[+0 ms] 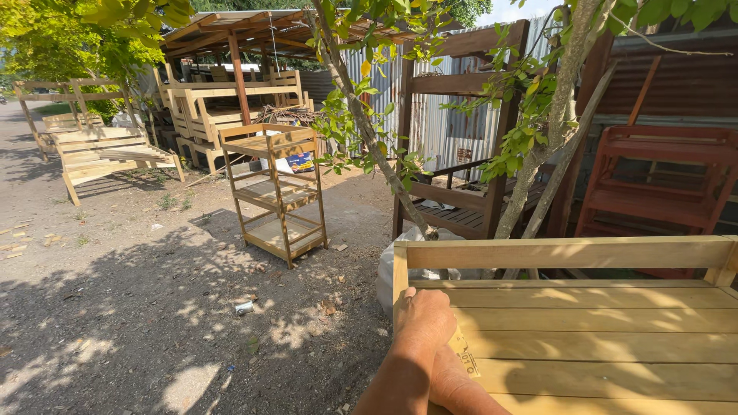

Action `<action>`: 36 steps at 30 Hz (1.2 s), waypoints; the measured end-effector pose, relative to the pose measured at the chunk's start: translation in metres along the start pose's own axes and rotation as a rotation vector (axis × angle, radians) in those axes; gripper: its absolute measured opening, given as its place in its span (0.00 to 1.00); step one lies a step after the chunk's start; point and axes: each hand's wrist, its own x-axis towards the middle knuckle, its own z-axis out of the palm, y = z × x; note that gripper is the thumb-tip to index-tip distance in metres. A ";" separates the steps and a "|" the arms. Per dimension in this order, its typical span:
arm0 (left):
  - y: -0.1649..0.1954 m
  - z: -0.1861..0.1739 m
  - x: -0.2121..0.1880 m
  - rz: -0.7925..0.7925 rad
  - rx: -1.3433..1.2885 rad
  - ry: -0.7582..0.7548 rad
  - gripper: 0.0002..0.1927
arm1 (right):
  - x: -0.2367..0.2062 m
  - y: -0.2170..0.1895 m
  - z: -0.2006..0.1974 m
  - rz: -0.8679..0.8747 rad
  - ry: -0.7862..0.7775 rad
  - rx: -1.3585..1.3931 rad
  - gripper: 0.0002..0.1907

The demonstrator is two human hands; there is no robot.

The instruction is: The person sands wooden furniture frames with sheets of sandpaper, first smoothing the rails and top of a small table-like frame, then sanding the backrest and side rails of a chair, holding each piece steady with one hand while rubbing the sandpaper over the wood surfaces with the other.

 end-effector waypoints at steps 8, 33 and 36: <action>-0.001 0.003 0.000 0.005 0.074 -0.057 0.13 | -0.018 0.032 -0.001 0.051 0.107 -0.031 0.23; -0.010 0.027 0.014 0.131 0.245 -0.061 0.11 | -0.025 0.031 -0.004 -0.019 0.046 -0.194 0.18; -0.009 0.024 0.010 0.151 0.215 -0.071 0.11 | -0.007 0.018 -0.007 0.071 0.036 -0.047 0.18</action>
